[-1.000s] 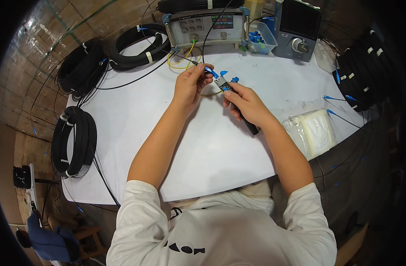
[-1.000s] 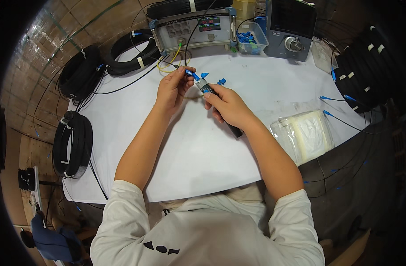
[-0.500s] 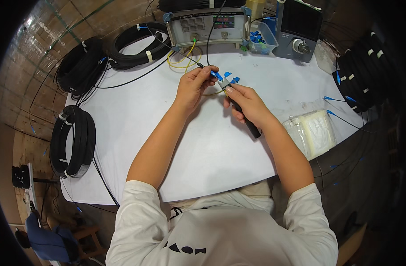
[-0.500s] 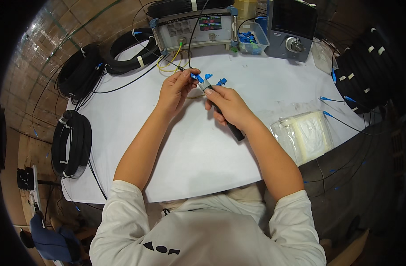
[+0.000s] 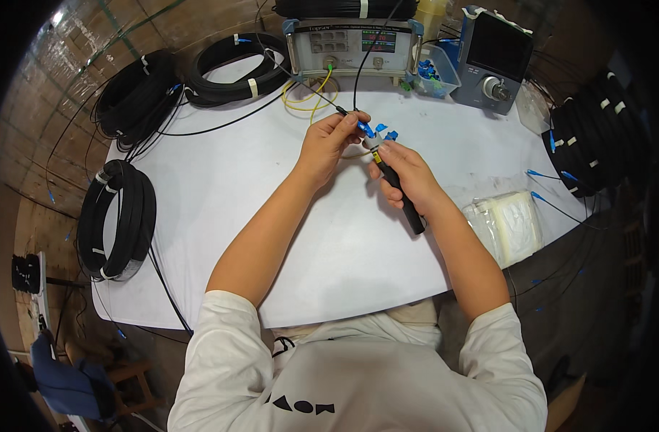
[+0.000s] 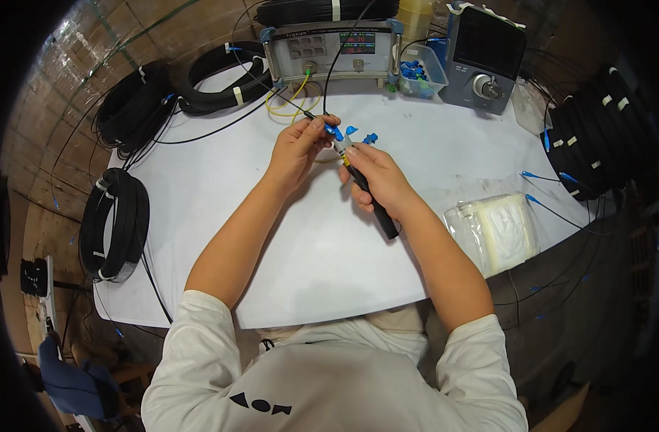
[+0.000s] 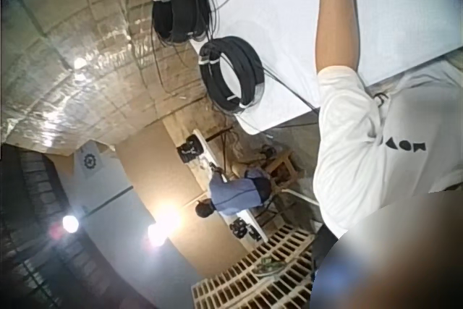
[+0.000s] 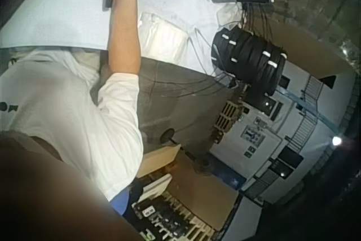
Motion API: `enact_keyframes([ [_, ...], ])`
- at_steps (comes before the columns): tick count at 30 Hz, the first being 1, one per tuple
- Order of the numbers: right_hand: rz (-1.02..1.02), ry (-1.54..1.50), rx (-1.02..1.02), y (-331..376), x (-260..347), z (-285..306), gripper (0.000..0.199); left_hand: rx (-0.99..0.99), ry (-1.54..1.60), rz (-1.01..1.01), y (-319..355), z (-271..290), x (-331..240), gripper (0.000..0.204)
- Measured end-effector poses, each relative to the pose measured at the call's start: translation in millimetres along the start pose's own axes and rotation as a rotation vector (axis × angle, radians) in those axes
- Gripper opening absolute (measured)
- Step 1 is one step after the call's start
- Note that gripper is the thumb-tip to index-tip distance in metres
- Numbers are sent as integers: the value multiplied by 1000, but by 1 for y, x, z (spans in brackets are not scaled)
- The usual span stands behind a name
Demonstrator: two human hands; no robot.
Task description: Stripping outer insulation from a cable and testing it using a laser fault locator.
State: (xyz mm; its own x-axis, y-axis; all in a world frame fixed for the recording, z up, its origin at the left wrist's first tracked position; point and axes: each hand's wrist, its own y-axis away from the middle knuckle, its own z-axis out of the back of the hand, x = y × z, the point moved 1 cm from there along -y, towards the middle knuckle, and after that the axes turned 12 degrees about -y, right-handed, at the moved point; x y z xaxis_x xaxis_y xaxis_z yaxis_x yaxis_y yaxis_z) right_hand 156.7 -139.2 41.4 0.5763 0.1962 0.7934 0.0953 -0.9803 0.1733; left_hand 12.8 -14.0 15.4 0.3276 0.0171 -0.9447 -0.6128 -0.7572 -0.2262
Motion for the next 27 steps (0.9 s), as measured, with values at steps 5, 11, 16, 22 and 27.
enact_keyframes([
  [5, 125, 218, -109, -2, 4, 1, 30, -16, -200, -74, -6, -1, -9, 30],
  [11, 330, 323, -254, -10, 7, 18, 33, -468, -689, -163, -12, 47, 11, 32],
  [16, 391, 279, -251, -7, 10, 24, 30, -686, -799, -249, -12, 53, 7, 42],
  [22, 384, 344, -203, -5, 12, 15, 33, -487, -563, -276, -12, 37, 4, 27],
  [27, 412, 318, -211, -6, 10, 18, 33, -311, -496, -383, -13, 5, -23, 21],
])
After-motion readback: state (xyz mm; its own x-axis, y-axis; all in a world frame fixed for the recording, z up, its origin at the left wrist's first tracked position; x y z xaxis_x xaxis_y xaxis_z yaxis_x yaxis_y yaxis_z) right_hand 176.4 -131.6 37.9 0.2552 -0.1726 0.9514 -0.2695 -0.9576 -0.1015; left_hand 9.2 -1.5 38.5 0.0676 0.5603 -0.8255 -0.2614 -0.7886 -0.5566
